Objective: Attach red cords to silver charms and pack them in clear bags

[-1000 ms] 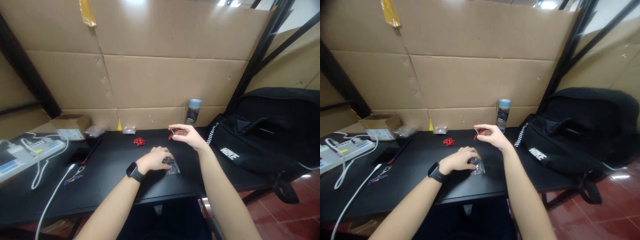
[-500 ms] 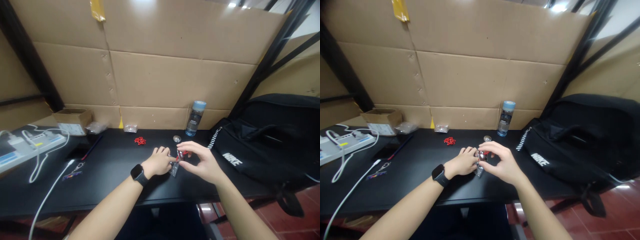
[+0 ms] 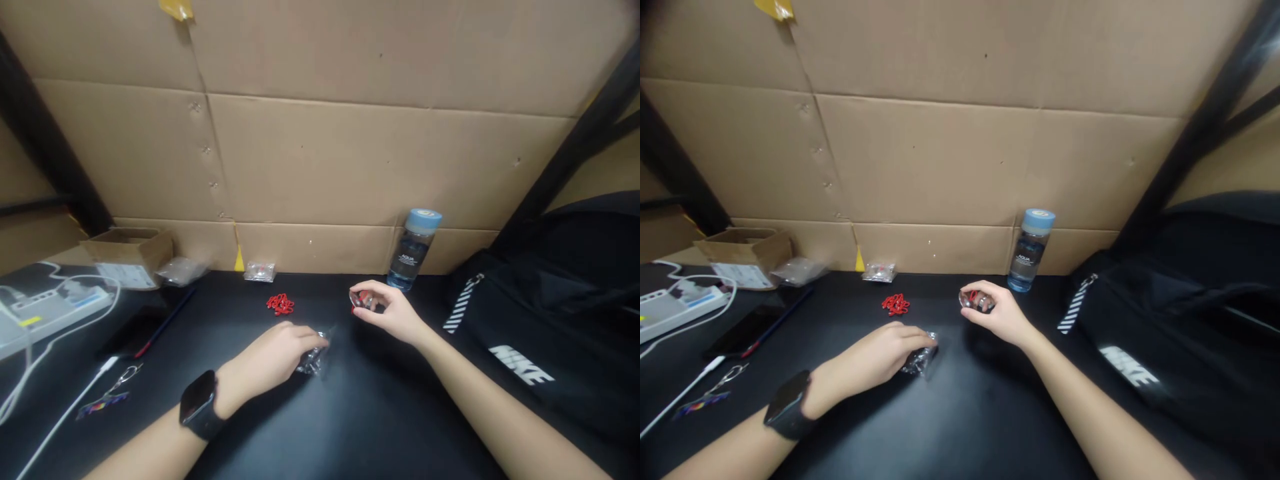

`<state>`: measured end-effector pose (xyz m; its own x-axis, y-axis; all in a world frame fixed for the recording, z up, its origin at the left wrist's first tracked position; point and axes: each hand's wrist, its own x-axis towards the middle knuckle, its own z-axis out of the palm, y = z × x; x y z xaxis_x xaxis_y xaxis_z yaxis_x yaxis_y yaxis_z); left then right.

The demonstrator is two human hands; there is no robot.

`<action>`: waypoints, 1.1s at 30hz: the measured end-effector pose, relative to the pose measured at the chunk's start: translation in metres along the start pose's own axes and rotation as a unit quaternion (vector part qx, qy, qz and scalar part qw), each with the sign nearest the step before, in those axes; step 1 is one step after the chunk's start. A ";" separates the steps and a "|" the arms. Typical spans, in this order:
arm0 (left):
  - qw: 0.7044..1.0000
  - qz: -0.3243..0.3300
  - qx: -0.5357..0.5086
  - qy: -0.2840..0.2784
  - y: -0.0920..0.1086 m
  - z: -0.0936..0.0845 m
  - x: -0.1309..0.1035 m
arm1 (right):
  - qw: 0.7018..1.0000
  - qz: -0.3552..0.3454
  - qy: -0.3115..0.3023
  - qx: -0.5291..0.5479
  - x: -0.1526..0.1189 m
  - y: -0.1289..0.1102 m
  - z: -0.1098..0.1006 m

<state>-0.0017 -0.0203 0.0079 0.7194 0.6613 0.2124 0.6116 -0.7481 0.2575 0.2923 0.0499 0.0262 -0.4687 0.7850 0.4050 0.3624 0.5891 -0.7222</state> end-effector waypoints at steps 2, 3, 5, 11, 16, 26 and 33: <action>1.000 -0.010 -0.001 0.006 0.002 0.004 -0.008 | 0.999 -0.026 0.024 -0.032 -0.005 0.004 0.006; 1.000 -0.014 0.005 0.007 0.004 0.005 -0.010 | 0.998 -0.037 0.028 -0.043 -0.009 0.004 0.008; 1.000 -0.019 0.018 0.009 0.009 0.009 -0.012 | 0.997 -0.047 0.035 -0.053 -0.017 0.002 0.008; 1.000 -0.018 0.004 0.005 0.020 0.011 -0.005 | 0.991 -0.085 -0.038 -0.094 -0.027 -0.018 0.010; 0.999 -0.019 -0.023 0.011 0.021 0.009 -0.004 | 0.984 -0.079 -0.112 -0.117 -0.031 -0.021 0.020; 0.997 -0.047 -0.056 0.023 0.007 0.015 0.000 | 0.982 -0.029 -0.126 -0.137 -0.031 -0.012 0.022; 0.997 -0.036 -0.061 0.015 0.007 0.012 -0.001 | 0.989 -0.047 -0.106 -0.091 -0.030 -0.013 0.028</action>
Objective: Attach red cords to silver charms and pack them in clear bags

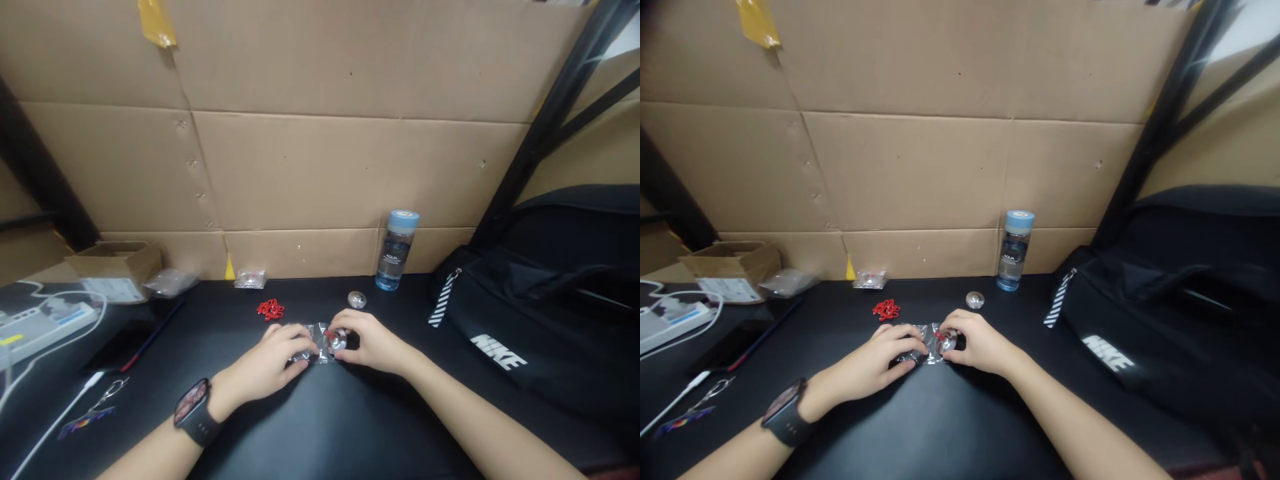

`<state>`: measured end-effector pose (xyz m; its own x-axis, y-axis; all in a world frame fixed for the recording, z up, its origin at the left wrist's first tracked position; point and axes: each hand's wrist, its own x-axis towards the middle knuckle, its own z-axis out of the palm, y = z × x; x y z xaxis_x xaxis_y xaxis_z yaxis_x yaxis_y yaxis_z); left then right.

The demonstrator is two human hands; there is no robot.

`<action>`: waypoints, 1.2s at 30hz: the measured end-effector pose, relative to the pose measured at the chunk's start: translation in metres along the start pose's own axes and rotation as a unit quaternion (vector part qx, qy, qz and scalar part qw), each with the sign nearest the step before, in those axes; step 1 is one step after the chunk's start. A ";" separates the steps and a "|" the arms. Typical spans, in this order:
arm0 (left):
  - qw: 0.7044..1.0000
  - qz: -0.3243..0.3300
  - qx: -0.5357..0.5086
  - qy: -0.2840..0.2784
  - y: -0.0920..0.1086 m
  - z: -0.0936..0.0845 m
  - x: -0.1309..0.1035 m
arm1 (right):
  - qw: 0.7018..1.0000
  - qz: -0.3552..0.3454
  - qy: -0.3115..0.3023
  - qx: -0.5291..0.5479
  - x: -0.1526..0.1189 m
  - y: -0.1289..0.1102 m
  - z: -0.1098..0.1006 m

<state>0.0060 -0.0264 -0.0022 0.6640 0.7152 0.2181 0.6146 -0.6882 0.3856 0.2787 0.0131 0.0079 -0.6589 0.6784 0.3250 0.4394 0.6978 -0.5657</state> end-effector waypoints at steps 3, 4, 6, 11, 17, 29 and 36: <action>1.000 0.004 -0.003 -0.001 0.000 0.000 0.000 | 1.000 0.004 0.001 0.015 0.000 -0.001 0.003; 1.000 0.005 -0.004 -0.001 0.000 0.000 0.000 | 1.000 0.005 0.001 0.020 0.001 -0.001 0.004; 1.000 0.007 -0.006 -0.002 0.000 0.000 0.000 | 1.000 0.003 0.001 0.029 0.001 0.000 0.006; 1.000 0.009 -0.012 0.001 -0.001 -0.001 0.000 | 0.997 0.019 0.002 0.070 0.002 0.005 0.009; 1.000 0.000 -0.020 0.000 -0.005 0.000 -0.001 | 0.986 0.046 -0.033 0.157 -0.001 0.015 0.000; 1.000 -0.004 -0.024 -0.001 -0.001 -0.005 -0.002 | 0.978 0.072 -0.011 0.196 0.004 0.017 0.009; 0.999 0.006 -0.025 0.020 -0.002 -0.004 -0.002 | 0.976 0.124 0.019 0.180 0.008 0.022 0.018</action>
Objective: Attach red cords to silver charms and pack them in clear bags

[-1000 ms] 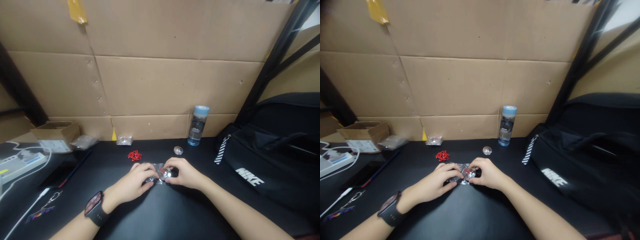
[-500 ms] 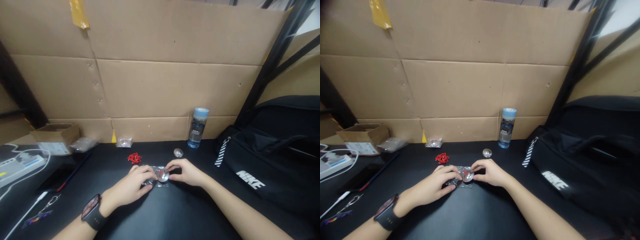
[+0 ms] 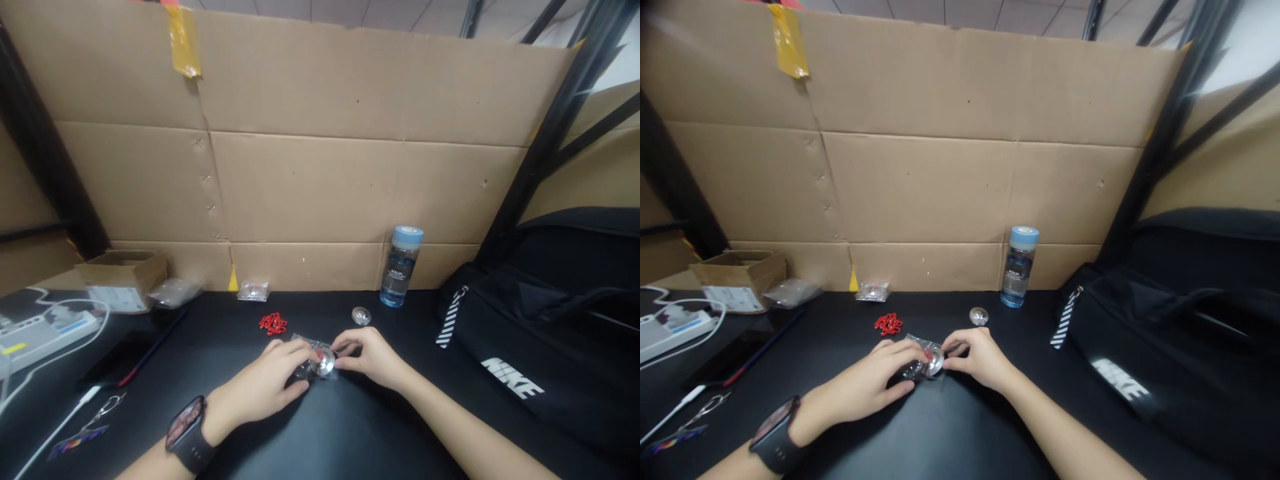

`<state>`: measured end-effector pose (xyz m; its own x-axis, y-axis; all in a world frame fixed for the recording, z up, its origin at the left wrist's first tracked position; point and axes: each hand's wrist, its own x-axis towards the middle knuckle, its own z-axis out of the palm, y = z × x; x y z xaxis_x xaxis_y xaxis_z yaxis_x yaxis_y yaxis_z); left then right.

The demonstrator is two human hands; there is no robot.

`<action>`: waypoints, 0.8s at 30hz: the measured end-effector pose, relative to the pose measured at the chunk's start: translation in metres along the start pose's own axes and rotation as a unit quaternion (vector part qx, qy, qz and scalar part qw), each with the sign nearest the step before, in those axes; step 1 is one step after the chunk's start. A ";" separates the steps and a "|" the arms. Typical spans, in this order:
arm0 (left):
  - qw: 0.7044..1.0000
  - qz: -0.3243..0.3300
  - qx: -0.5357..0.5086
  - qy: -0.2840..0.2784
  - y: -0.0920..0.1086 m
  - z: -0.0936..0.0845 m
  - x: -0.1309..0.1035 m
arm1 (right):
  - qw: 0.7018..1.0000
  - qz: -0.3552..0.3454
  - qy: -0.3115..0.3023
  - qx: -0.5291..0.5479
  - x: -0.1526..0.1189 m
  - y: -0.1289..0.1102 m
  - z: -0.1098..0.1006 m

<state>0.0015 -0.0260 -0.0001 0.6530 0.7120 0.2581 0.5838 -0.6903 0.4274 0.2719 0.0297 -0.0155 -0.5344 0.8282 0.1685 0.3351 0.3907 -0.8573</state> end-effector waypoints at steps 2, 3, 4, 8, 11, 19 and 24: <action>1.000 -0.003 -0.004 0.002 0.001 0.000 0.000 | 1.000 0.013 0.014 -0.013 0.001 0.001 0.002; 1.000 -0.003 -0.007 0.003 0.001 0.000 0.001 | 0.999 0.018 0.020 -0.016 0.002 0.001 0.002; 1.000 -0.002 -0.008 0.004 0.002 -0.001 0.001 | 0.999 0.023 0.026 -0.019 0.003 0.001 0.003; 1.000 0.014 -0.011 -0.002 0.003 -0.003 0.001 | 0.998 0.032 0.044 -0.044 0.006 0.001 0.006; 1.000 0.013 -0.005 -0.009 0.003 -0.006 0.001 | 0.995 0.028 0.052 -0.080 0.008 0.001 0.008; 0.999 0.030 0.021 -0.016 0.000 -0.005 -0.002 | 0.962 -0.053 0.093 -0.253 0.012 -0.002 0.017; 0.999 0.034 0.026 -0.018 -0.001 -0.004 -0.001 | 0.944 -0.113 0.093 -0.294 0.012 -0.002 0.022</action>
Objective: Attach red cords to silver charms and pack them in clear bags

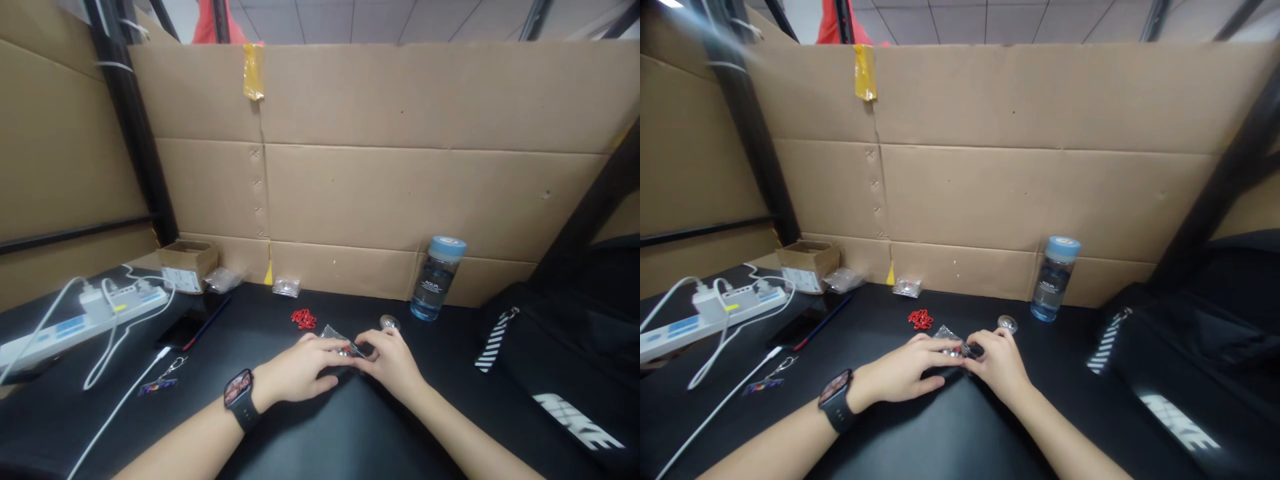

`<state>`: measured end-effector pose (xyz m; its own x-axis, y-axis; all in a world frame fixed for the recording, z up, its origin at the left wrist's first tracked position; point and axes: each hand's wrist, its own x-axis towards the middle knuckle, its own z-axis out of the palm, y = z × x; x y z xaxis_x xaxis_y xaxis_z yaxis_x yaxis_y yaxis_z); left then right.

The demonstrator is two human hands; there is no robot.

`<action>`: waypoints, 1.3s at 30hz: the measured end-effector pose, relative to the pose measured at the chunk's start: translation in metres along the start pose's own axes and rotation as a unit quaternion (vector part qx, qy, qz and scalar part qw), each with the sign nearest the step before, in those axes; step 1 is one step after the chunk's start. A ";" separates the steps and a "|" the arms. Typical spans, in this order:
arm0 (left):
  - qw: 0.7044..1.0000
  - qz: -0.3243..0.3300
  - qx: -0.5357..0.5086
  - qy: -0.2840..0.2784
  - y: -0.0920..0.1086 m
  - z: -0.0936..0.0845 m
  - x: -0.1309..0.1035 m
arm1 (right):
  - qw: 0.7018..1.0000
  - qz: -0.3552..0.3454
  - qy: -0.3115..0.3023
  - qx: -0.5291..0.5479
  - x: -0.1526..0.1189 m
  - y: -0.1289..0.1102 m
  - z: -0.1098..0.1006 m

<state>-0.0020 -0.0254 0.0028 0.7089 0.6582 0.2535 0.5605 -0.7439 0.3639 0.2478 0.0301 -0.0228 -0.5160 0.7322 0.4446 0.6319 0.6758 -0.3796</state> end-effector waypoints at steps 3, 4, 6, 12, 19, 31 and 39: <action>1.000 0.000 -0.002 0.004 0.001 -0.001 0.001 | 1.000 -0.017 0.011 -0.011 0.000 -0.002 0.001; 1.000 -0.001 -0.003 0.007 0.001 -0.001 0.001 | 1.000 -0.023 0.009 -0.009 -0.001 -0.001 0.001; 1.000 -0.002 -0.006 0.014 0.001 -0.001 0.001 | 0.999 -0.038 -0.002 0.001 -0.001 0.000 0.000; 1.000 -0.009 -0.010 0.009 0.001 -0.002 0.001 | 0.998 -0.065 0.001 0.017 -0.004 0.010 -0.002; 1.000 -0.005 -0.017 0.010 0.002 -0.002 0.001 | 0.994 -0.085 0.050 -0.039 -0.001 0.009 0.005; 0.998 0.024 -0.066 0.003 0.009 -0.007 0.002 | 0.974 -0.132 0.093 -0.158 0.000 0.002 0.015; 0.991 -0.030 -0.082 0.103 0.007 0.003 0.006 | 0.989 -0.045 0.088 -0.108 0.002 0.002 0.005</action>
<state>0.0073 -0.0270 0.0039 0.5649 0.7228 0.3981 0.5099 -0.6851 0.5203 0.2456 0.0332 -0.0265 -0.4795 0.6301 0.6108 0.7064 0.6901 -0.1574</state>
